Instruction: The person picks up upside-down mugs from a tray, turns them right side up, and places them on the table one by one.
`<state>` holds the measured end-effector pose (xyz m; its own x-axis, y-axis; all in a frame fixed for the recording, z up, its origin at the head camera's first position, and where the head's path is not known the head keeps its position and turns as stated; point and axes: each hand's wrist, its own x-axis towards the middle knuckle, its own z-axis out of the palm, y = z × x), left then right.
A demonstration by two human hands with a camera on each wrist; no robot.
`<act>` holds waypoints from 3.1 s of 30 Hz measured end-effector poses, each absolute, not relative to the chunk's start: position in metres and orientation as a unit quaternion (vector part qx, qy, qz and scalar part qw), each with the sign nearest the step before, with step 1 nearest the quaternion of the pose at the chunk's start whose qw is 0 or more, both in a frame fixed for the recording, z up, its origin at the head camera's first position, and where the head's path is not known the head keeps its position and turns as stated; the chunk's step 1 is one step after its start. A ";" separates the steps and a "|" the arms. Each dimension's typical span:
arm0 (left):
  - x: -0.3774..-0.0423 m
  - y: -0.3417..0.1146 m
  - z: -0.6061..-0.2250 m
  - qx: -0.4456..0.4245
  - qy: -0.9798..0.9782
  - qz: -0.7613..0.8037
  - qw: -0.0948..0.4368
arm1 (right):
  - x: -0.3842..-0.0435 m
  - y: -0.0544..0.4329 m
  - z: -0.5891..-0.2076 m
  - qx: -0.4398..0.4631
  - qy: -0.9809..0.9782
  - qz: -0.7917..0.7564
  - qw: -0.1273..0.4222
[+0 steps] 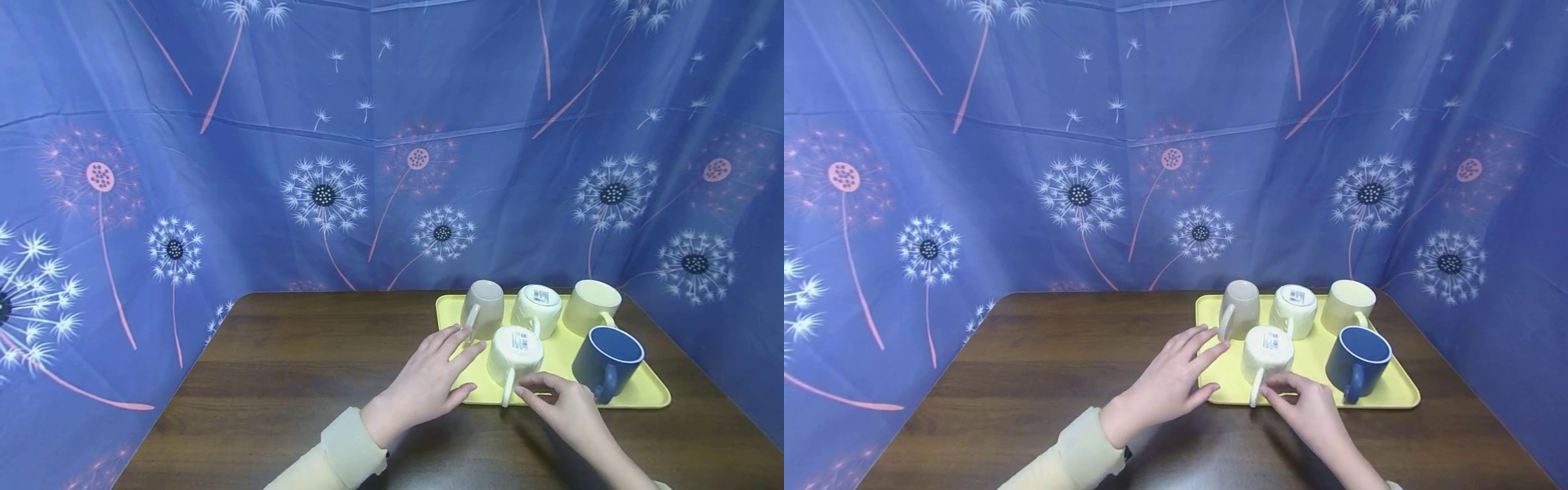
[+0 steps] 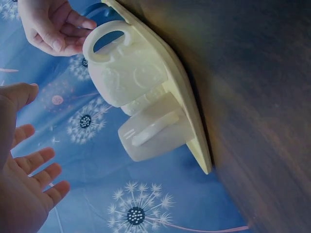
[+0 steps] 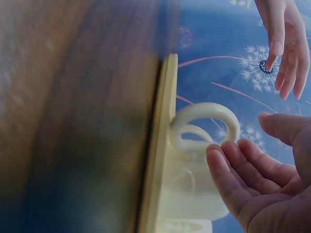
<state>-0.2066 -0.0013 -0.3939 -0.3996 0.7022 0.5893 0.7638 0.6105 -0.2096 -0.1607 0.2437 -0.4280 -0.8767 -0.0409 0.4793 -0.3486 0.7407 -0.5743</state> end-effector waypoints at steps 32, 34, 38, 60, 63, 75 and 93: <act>-0.219 0.008 -0.424 -0.457 -0.844 0.000 0.281 | -0.171 0.230 -0.442 0.081 -0.888 0.447 0.074; -0.218 0.008 -0.423 -0.458 -0.844 0.000 0.279 | -0.170 0.230 -0.439 0.087 -0.889 0.443 0.078; -0.217 0.008 -0.421 -0.454 -0.848 -0.001 0.273 | -0.170 0.230 -0.434 0.075 -0.894 0.434 0.084; -0.219 0.002 -0.402 -0.435 -0.853 -0.027 0.287 | -0.168 0.238 -0.417 0.085 -0.873 0.467 0.113; -0.217 0.000 -0.398 -0.431 -0.853 -0.030 0.292 | -0.167 0.239 -0.413 0.094 -0.872 0.467 0.111; -0.217 -0.012 -0.388 -0.426 -0.854 -0.049 0.294 | -0.168 0.247 -0.397 0.114 -0.877 0.458 0.093; -0.215 -0.022 -0.375 -0.445 -0.837 -0.092 0.306 | -0.172 0.243 -0.363 0.131 -0.855 0.502 -0.003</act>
